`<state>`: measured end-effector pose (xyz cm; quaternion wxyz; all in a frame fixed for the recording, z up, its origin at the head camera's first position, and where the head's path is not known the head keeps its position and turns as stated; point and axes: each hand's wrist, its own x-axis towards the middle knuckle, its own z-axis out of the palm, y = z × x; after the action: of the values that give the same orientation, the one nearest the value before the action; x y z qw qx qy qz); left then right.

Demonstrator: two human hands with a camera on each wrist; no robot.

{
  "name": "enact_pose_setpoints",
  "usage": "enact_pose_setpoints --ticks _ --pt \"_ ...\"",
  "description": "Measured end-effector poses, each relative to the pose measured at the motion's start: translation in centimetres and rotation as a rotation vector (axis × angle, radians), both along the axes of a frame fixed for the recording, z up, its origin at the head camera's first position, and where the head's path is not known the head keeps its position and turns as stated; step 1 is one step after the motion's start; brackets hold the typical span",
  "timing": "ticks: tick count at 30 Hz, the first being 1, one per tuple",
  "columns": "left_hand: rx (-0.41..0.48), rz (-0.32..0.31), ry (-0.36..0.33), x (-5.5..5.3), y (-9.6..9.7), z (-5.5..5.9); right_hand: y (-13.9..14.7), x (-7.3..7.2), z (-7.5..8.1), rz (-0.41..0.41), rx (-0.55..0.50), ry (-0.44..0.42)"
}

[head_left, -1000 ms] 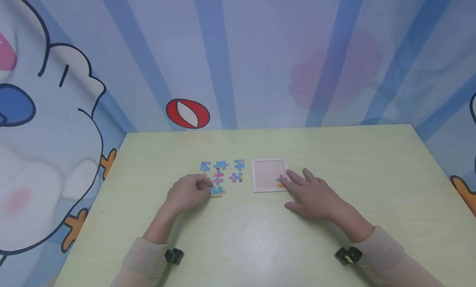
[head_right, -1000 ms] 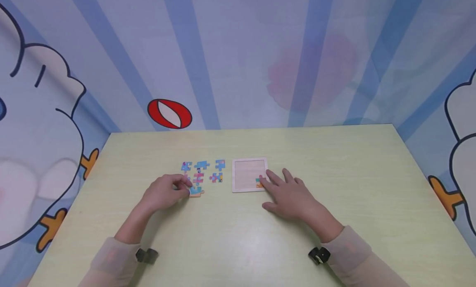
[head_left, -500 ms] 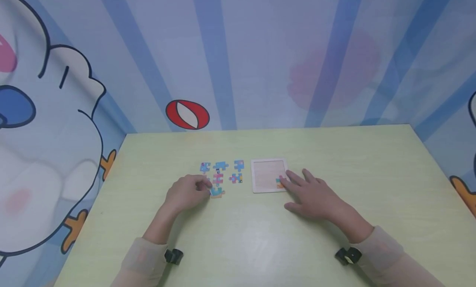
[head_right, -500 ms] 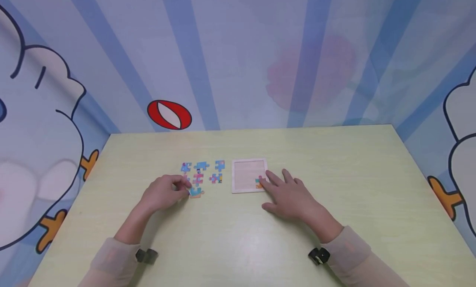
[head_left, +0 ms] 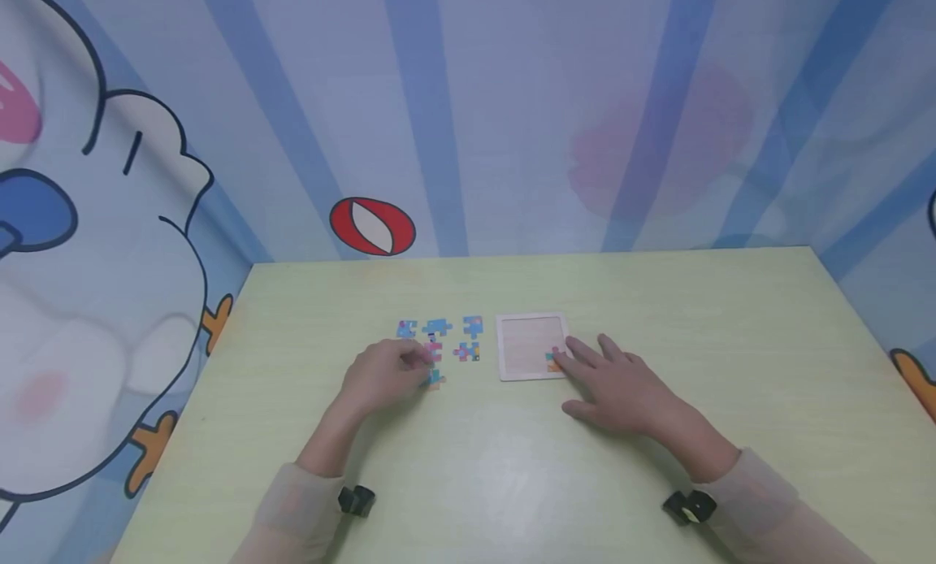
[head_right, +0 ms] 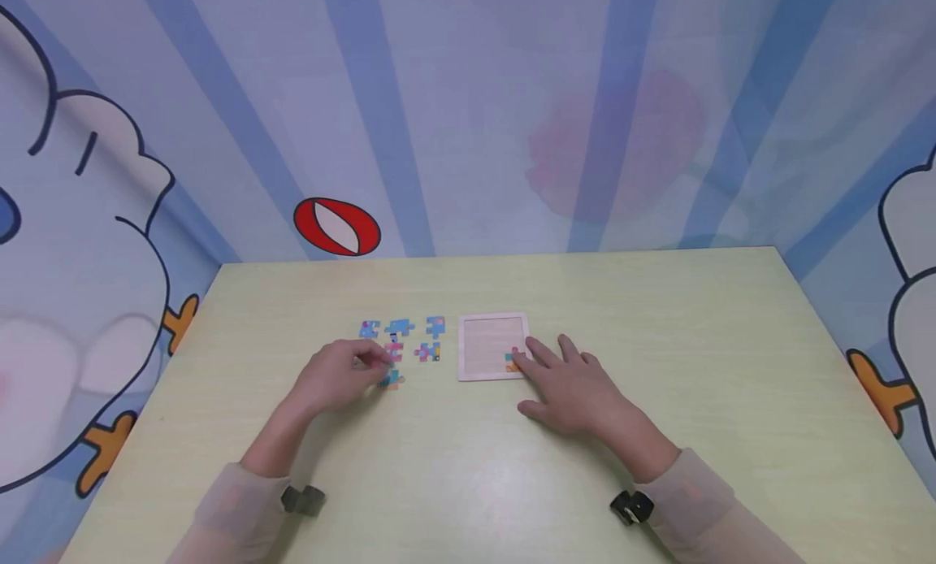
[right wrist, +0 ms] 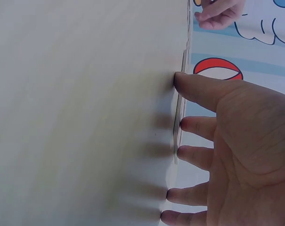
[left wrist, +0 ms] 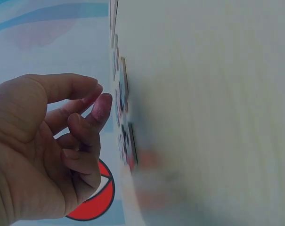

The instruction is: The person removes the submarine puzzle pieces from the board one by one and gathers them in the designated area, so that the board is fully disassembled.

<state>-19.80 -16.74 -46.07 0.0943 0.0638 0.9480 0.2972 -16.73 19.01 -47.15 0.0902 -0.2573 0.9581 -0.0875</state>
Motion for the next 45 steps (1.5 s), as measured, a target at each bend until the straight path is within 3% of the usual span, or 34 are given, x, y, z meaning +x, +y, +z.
enact_pose_setpoints --ticks 7,13,22,28,35,45 --pt "0.018 -0.047 0.011 -0.8 2.9 -0.1 0.2 0.4 0.1 0.001 -0.007 0.008" --pt "0.032 -0.157 0.042 -1.5 5.5 -0.2 0.2 1.0 0.2 0.004 -0.008 -0.001" --pt "0.032 -0.220 0.005 -2.9 10.1 -0.2 0.5 1.6 0.3 0.038 -0.003 0.029" --pt "0.054 -0.269 -0.019 -3.5 12.6 -0.8 0.4 1.8 0.6 0.062 0.004 0.049" --pt "0.053 -0.285 -0.049 -3.8 14.4 -1.5 0.4 1.8 0.7 0.072 0.006 0.060" --pt "-0.008 -0.283 -0.034 -3.8 15.6 -1.9 0.5 1.7 0.4 0.064 0.005 0.053"
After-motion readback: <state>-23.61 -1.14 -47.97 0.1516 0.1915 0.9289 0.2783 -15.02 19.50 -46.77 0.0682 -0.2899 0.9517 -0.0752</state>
